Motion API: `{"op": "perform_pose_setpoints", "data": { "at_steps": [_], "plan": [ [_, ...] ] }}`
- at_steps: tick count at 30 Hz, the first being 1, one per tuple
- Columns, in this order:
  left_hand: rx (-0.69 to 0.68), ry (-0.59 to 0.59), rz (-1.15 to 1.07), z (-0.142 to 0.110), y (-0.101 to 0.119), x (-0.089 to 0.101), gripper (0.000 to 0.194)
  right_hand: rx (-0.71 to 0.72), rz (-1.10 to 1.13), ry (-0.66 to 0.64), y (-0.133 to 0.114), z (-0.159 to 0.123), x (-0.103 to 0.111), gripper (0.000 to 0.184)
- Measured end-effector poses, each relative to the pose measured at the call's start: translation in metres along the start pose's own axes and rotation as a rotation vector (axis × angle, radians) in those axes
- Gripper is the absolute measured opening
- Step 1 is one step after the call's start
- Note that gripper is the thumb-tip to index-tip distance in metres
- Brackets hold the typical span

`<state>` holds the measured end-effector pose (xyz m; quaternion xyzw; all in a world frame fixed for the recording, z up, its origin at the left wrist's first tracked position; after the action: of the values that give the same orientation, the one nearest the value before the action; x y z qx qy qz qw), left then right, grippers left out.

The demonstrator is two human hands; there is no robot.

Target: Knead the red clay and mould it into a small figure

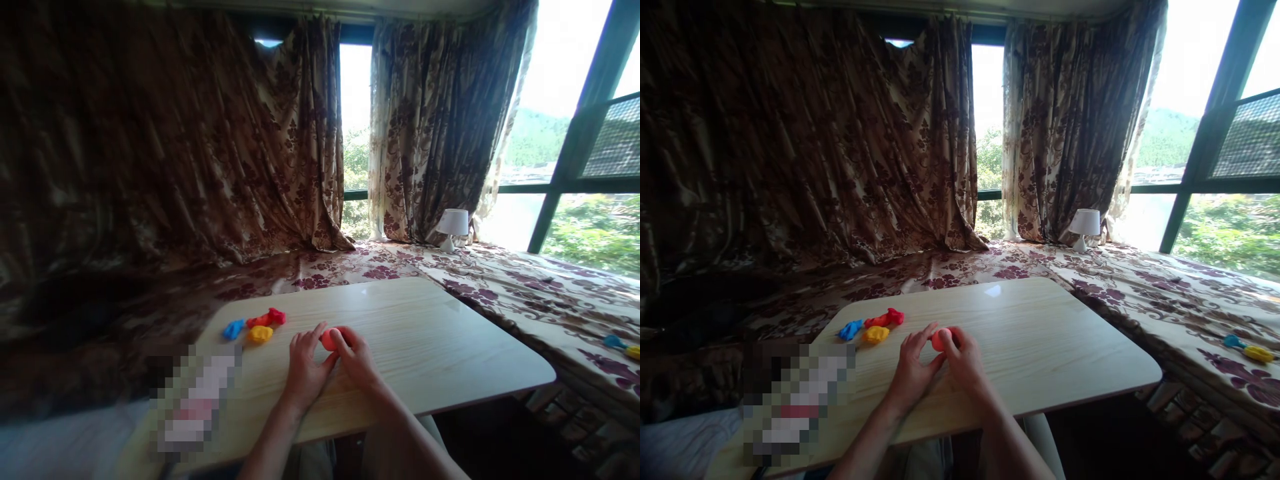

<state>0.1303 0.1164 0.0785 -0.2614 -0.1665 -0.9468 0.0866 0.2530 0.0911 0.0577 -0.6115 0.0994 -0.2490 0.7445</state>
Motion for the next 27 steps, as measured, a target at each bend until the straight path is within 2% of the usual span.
{"op": "perform_pose_setpoints", "data": {
  "at_steps": [6, 9, 12, 16, 21, 27],
  "plan": [
    [0.068, -0.018, -0.099, 0.003, -0.001, 0.002, 0.026, -0.047, 0.062, -0.008, 0.003, 0.0, 0.0, 0.044],
    [0.109, -0.02, -0.151, 0.001, -0.004, 0.001, 0.027, -0.026, 0.101, -0.069, -0.001, -0.001, -0.005, 0.039],
    [0.138, 0.025, -0.128, -0.001, -0.007, 0.003, 0.033, -0.012, 0.064, -0.036, -0.004, -0.002, -0.002, 0.038],
    [0.115, 0.025, -0.093, -0.002, -0.008, 0.001, 0.032, -0.025, 0.04, -0.008, -0.003, -0.002, 0.001, 0.042],
    [0.06, 0.015, -0.057, 0.0, -0.007, 0.0, 0.031, -0.04, 0.064, 0.007, 0.006, 0.003, 0.001, 0.038],
    [0.121, 0.012, -0.132, 0.001, -0.012, -0.002, 0.026, -0.051, 0.111, 0.0, 0.011, 0.006, 0.0, 0.04]
  ]
}}
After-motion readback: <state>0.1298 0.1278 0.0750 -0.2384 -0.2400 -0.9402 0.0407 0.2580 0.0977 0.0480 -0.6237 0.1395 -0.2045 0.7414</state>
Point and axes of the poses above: each hand's wrist, its own z-axis towards the middle knuckle, its own x-axis out of the back of the hand, y = z × x, the point moved 9 cm from there along z, towards the middle knuckle, and after that the axes turned 15 degrees about -x, right-handed, at the moved point
